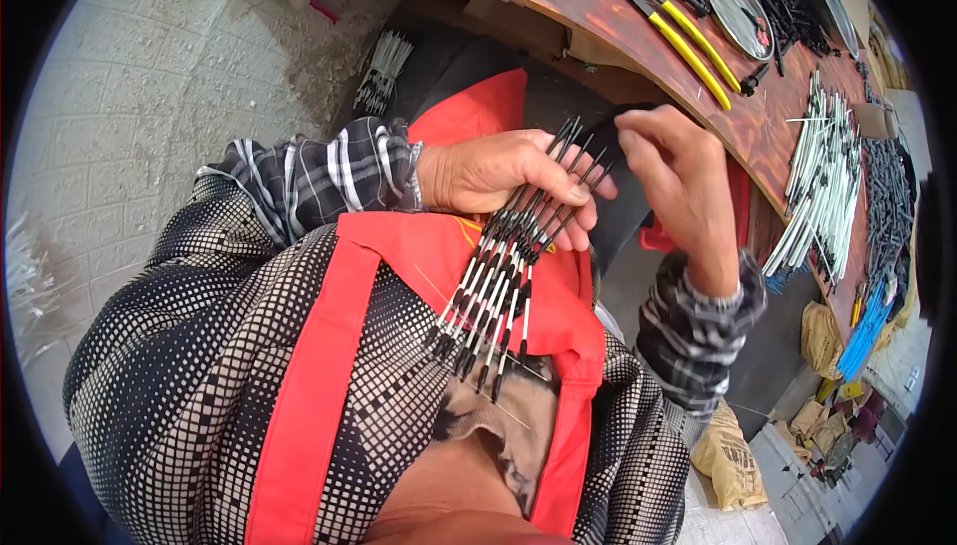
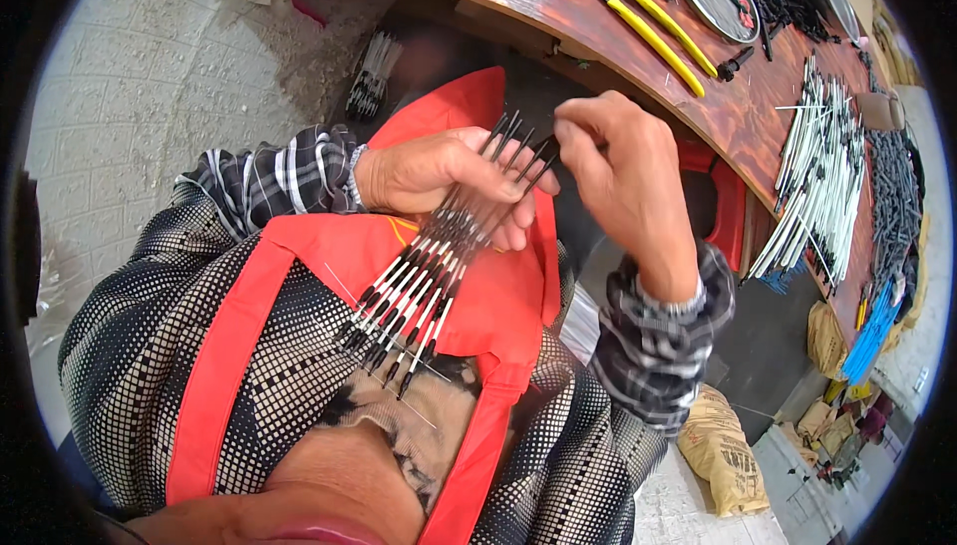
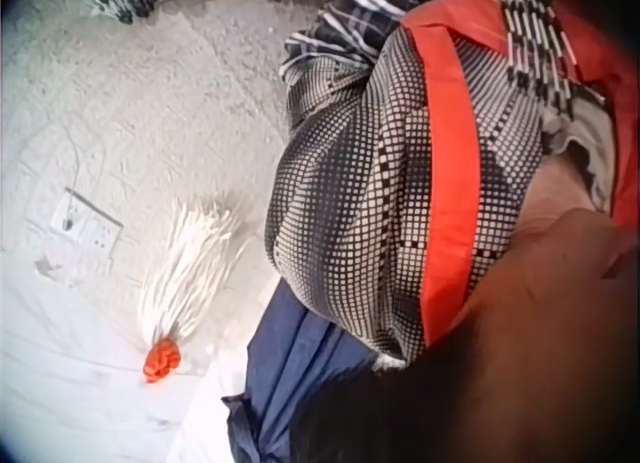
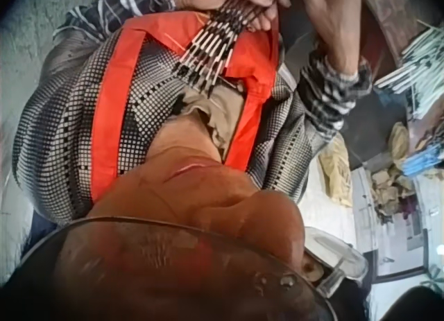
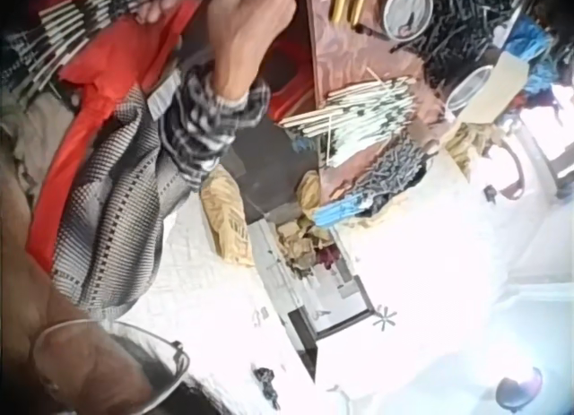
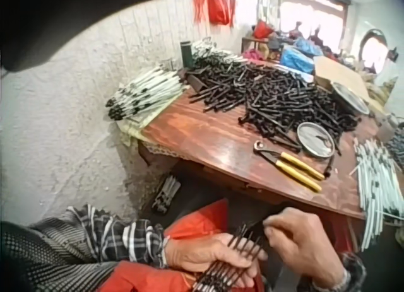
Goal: The person weaves wire through a bundle of tipped rods by hand, spreads them out, and handles plastic components from the table.
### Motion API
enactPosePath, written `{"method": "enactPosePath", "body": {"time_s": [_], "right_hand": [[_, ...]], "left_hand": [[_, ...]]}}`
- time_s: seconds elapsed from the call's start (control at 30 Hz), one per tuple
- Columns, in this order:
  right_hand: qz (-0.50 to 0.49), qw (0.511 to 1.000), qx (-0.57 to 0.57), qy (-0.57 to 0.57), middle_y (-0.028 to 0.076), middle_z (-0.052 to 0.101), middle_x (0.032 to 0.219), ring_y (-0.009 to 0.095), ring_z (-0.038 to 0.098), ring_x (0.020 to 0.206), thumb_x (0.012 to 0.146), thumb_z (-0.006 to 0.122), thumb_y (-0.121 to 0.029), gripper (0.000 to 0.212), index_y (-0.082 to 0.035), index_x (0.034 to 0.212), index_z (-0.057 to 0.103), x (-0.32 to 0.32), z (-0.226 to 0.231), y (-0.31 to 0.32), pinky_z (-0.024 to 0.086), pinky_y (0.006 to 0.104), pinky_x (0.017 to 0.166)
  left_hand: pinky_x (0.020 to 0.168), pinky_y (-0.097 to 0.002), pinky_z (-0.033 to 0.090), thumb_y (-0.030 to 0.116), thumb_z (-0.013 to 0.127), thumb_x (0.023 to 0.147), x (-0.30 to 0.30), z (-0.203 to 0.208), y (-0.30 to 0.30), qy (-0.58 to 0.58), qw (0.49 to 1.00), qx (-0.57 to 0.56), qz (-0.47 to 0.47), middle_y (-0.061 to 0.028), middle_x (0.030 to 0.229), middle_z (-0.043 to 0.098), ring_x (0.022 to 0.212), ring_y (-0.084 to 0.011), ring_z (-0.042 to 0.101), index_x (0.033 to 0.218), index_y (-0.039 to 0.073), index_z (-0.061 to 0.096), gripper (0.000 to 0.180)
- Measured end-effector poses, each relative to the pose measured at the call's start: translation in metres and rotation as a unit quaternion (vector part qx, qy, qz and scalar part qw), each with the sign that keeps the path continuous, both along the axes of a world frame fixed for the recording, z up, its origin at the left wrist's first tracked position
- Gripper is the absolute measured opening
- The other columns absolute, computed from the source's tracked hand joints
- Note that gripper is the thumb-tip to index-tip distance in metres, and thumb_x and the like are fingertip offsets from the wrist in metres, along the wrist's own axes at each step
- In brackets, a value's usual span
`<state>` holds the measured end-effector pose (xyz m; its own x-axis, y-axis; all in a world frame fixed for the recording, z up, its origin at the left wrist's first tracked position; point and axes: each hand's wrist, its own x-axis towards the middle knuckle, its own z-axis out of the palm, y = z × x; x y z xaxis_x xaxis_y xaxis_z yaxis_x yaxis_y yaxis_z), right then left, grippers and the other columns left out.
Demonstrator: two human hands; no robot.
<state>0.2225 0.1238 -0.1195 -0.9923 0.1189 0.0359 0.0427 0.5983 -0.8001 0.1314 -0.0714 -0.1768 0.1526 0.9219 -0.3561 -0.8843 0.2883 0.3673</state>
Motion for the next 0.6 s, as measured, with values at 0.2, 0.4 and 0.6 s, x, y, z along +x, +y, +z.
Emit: {"method": "enactPosePath", "body": {"time_s": [0.2,0.4,0.6], "right_hand": [[0.015,0.978,-0.185,-0.091,0.002,0.06,0.06,0.006,0.05,0.049,0.097,0.064,-0.026,0.033,0.006,0.093,0.071,-0.022,-0.034,-0.005,0.04,0.0244,0.044],[-0.018,0.983,-0.172,-0.068,0.003,0.064,0.066,0.006,0.053,0.053,0.093,0.068,-0.019,0.024,0.004,0.092,0.073,-0.029,-0.031,-0.013,0.042,0.0226,0.044],[-0.076,0.981,-0.167,-0.059,0.003,0.066,0.069,0.006,0.056,0.061,0.091,0.07,-0.017,0.022,0.005,0.092,0.073,-0.021,-0.034,-0.018,0.045,0.0235,0.054]], "left_hand": [[0.092,-0.0429,0.057,-0.001,0.058,0.083,-0.004,-0.003,0.001,0.003,0.999,0.047,-0.009,-0.0218,0.108,0.066,0.099,-0.0314,0.07,0.123,-0.009,0.052,0.04],[0.098,-0.0455,0.053,-0.001,0.056,0.078,-0.01,-0.013,-0.001,0.011,0.998,0.059,-0.007,-0.0259,0.115,0.065,0.104,-0.0363,0.068,0.119,-0.012,0.057,0.042],[0.098,-0.046,0.053,0.003,0.054,0.084,-0.01,-0.011,-0.002,-0.035,0.998,0.049,0.022,-0.0278,0.119,0.064,0.106,-0.0379,0.067,0.122,-0.012,0.055,0.041]]}}
